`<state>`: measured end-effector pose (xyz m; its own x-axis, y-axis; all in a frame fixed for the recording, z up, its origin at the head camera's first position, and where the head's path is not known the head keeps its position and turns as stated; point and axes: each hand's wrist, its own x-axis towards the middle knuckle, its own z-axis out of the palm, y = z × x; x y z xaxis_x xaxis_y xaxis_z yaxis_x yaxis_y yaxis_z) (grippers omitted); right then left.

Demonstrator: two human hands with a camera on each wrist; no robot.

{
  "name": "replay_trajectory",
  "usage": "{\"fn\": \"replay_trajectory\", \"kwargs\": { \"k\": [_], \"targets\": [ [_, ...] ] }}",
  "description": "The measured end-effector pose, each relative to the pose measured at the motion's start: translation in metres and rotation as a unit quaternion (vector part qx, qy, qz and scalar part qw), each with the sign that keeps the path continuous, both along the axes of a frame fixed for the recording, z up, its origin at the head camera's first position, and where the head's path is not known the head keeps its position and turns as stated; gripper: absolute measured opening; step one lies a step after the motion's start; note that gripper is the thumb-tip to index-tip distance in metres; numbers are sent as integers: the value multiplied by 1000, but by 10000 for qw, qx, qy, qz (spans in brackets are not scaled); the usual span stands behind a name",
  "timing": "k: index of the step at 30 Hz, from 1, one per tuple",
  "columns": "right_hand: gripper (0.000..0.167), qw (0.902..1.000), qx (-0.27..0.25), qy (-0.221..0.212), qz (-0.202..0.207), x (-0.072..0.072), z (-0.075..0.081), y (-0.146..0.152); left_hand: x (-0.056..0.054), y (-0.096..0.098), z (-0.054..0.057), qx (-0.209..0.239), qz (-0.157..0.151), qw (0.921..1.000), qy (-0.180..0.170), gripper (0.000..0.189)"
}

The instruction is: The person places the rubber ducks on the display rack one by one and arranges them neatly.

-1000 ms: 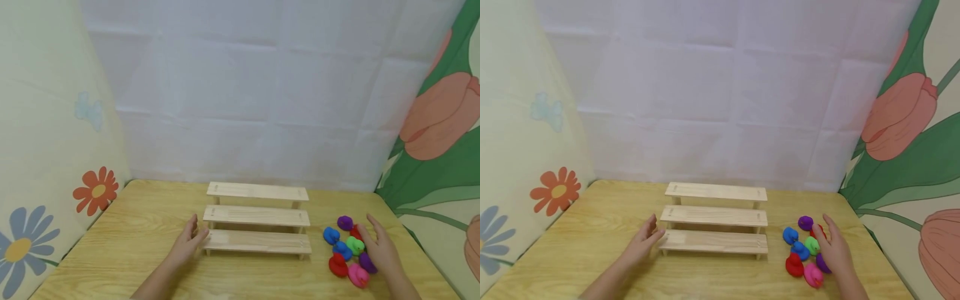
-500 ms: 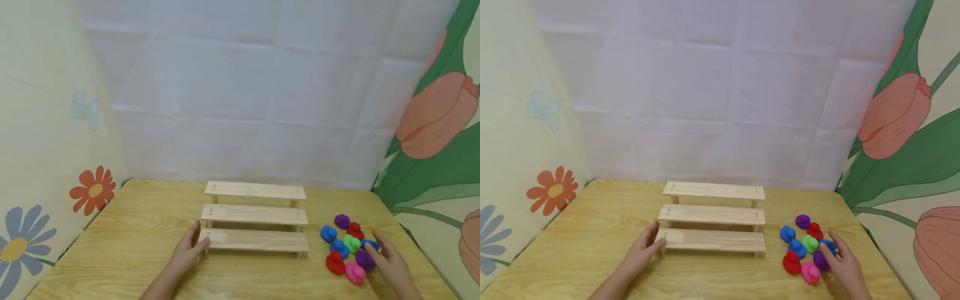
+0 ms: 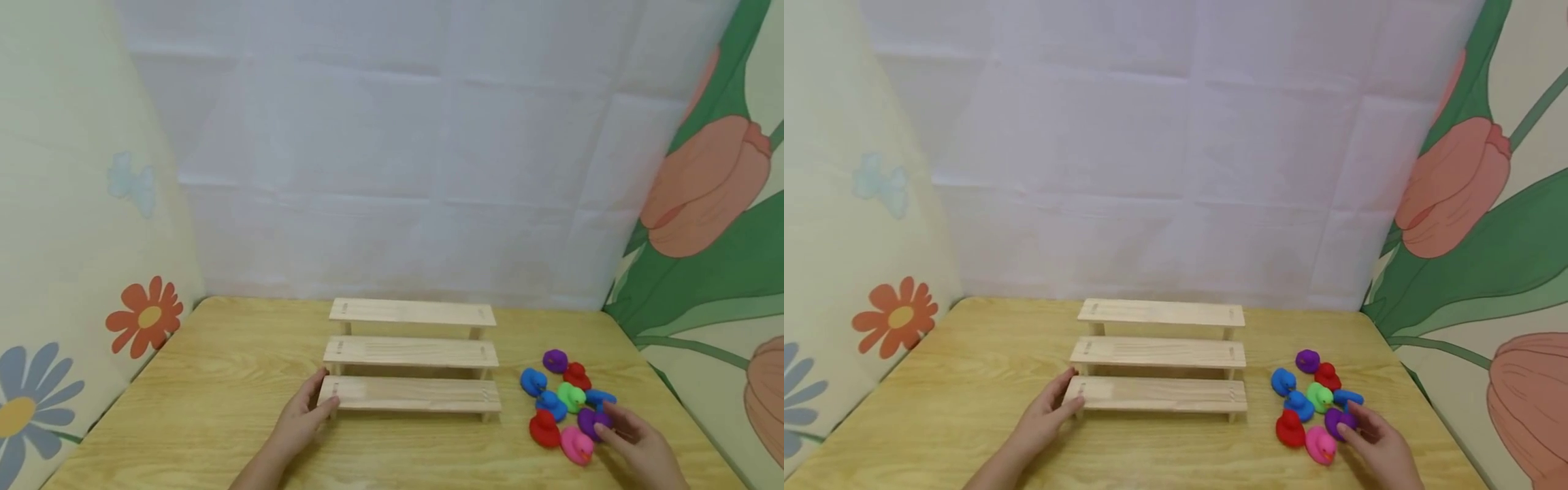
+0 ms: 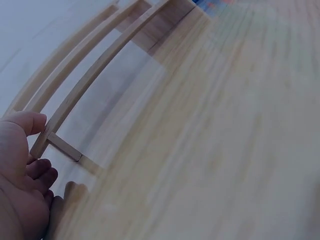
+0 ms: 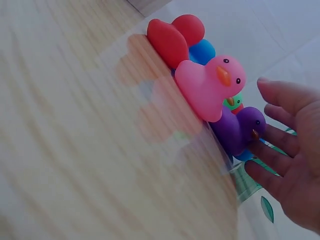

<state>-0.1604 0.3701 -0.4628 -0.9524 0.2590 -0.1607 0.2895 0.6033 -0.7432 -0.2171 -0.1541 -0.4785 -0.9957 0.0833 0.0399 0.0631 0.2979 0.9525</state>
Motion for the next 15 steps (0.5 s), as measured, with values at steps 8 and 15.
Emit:
{"fn": "replay_trajectory", "kwargs": {
  "k": [8,15],
  "targets": [
    [66,9998,120,48,143,1,-4,4,-1,-1,-2,-56,130,9999,-65,66],
    [68,9987,457,93,202,0,-7,4,-1,-1,-3,-123,112,9998,56,66]
  ]
}}
